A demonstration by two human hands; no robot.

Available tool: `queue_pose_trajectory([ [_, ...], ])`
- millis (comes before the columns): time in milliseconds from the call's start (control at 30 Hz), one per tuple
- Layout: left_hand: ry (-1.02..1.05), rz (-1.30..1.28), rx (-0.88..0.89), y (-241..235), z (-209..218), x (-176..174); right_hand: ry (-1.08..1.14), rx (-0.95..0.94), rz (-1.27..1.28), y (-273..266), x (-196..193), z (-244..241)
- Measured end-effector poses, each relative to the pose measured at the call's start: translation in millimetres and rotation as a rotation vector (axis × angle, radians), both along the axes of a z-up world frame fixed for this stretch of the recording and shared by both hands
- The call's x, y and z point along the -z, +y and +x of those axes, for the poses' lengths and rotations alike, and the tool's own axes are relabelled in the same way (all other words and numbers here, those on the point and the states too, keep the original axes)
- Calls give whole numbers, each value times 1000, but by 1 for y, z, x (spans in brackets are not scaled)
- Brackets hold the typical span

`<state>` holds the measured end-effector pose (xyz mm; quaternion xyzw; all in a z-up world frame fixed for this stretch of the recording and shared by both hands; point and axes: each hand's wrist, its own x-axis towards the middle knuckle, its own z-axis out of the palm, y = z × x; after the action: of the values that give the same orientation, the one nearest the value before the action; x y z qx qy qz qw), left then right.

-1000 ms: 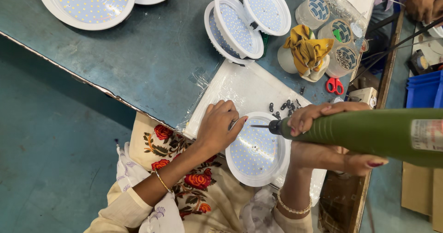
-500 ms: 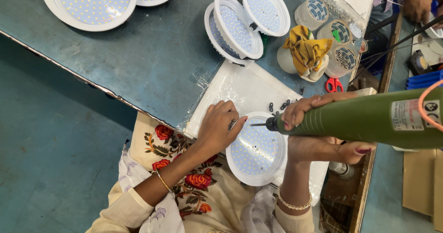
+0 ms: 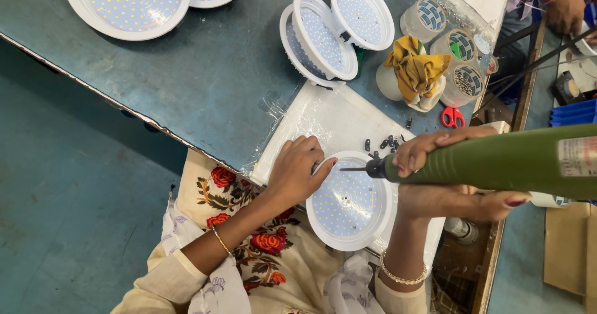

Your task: The person uses a green electric screwdriver to fasten screws into the center of white circular LED light panels. They handle multiple panels, placing finished ones into a stack and picking up new ones from the table.

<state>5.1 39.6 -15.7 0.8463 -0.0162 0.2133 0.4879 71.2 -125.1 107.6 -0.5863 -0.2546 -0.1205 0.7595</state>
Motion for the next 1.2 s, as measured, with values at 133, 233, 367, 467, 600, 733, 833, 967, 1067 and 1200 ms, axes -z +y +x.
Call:
queue_pose_trajectory([
  [133,5,2,-1,0,-1,1,39,-151,170,7,2,-8],
  [233,3,7,-4,0,-1,1,21,-59,96,16,-1,-11],
  [367,-9,22,-13,-1,0,2,-11,67,-54,24,-7,-14],
  [467,0,5,-7,-1,0,2,-15,58,-48,27,-9,-15],
  [600,-28,0,-15,-1,-1,3,-4,48,-26,27,-9,-14],
  [733,-23,2,-17,-1,-1,3,4,47,-25,26,-9,-13],
  [833,-3,-1,-8,-1,-1,3,3,53,-37,26,-8,-14],
  [967,-11,-7,-6,-1,-1,3,3,45,-32,27,-8,-15],
  [1067,4,1,-6,-1,-1,4,-9,50,-35,27,-9,-13],
  [1200,-13,-9,-12,-2,-1,6,-31,78,-41,28,-6,-13],
])
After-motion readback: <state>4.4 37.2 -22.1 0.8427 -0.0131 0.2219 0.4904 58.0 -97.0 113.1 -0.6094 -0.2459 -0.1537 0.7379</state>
